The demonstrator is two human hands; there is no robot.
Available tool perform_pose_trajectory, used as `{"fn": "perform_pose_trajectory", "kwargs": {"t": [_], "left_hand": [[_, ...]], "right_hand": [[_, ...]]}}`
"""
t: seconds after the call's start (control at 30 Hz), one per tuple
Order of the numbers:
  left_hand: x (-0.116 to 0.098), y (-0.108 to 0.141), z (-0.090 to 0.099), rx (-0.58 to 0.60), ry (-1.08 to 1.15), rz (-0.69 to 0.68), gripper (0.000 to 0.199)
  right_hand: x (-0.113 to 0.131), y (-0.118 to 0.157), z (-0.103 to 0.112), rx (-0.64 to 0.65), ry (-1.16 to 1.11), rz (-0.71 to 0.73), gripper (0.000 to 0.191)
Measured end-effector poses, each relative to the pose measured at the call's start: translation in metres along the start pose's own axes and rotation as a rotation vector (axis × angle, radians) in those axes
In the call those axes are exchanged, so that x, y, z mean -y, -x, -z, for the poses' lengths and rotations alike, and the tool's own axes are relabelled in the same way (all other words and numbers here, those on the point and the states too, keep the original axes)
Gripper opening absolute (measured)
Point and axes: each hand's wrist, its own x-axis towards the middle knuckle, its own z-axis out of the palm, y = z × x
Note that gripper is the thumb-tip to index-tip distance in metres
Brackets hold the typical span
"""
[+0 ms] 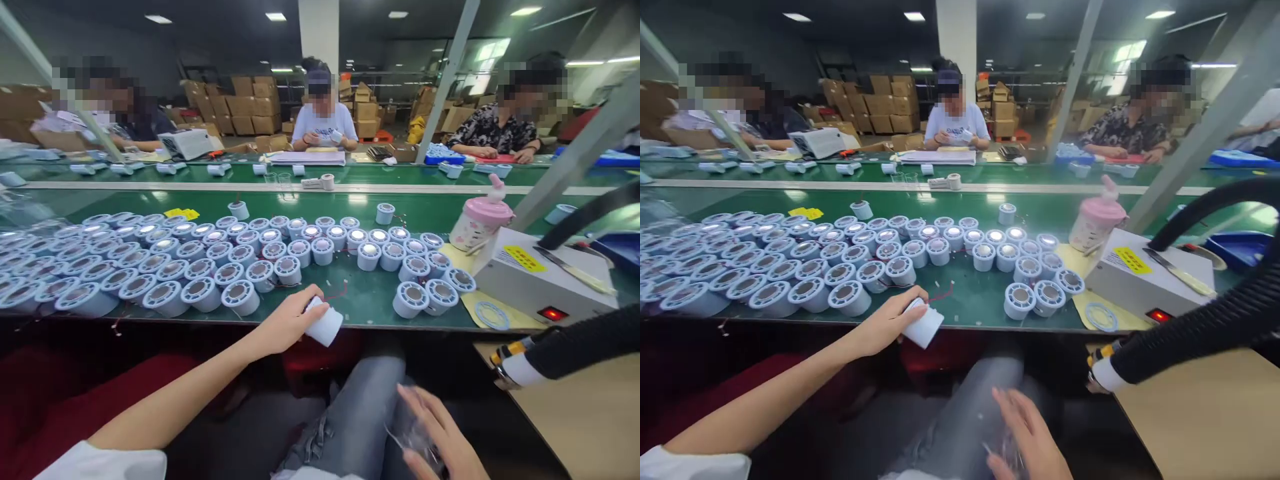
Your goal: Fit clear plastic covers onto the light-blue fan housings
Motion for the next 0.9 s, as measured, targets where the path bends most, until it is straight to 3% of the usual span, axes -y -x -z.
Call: {"fn": "perform_pose_trajectory", "kwargs": {"t": [0.1, 0.2, 0.3, 0.43, 0.57, 0.73, 0.9], "left_hand": [[-0.007, -0.006, -0.032, 0.350, 0.484, 0.036, 0.034], [-0.015, -0.011, -0.060, 0.529, 0.490, -0.114, 0.027], [-0.024, -0.012, -0.074, 0.453, 0.284, -0.379, 0.019], [-0.026, -0.012, -0.084, 0.330, 0.212, -0.453, 0.031], [-0.018, -0.015, -0.098, 0.297, 0.305, -0.501, 0.063], [-0.011, -0.019, -0.109, 0.365, 0.364, -0.596, 0.068], [-0.016, -0.015, -0.105, 0.490, 0.459, -0.472, 0.071]], "right_hand": [[0.025, -0.018, 0.007, -0.072, 0.393, 0.168, 0.057], [0.045, -0.033, 0.013, -0.168, 0.595, 0.133, 0.053], [0.052, -0.037, 0.020, -0.105, 0.623, 0.037, 0.037], [0.056, -0.031, 0.032, -0.020, 0.374, -0.088, 0.007], [0.060, -0.027, 0.038, -0.078, 0.040, -0.192, 0.024], [0.049, -0.024, 0.038, -0.188, -0.269, -0.331, 0.036], [0.043, -0.022, 0.040, -0.272, -0.500, -0.452, 0.027]]}}
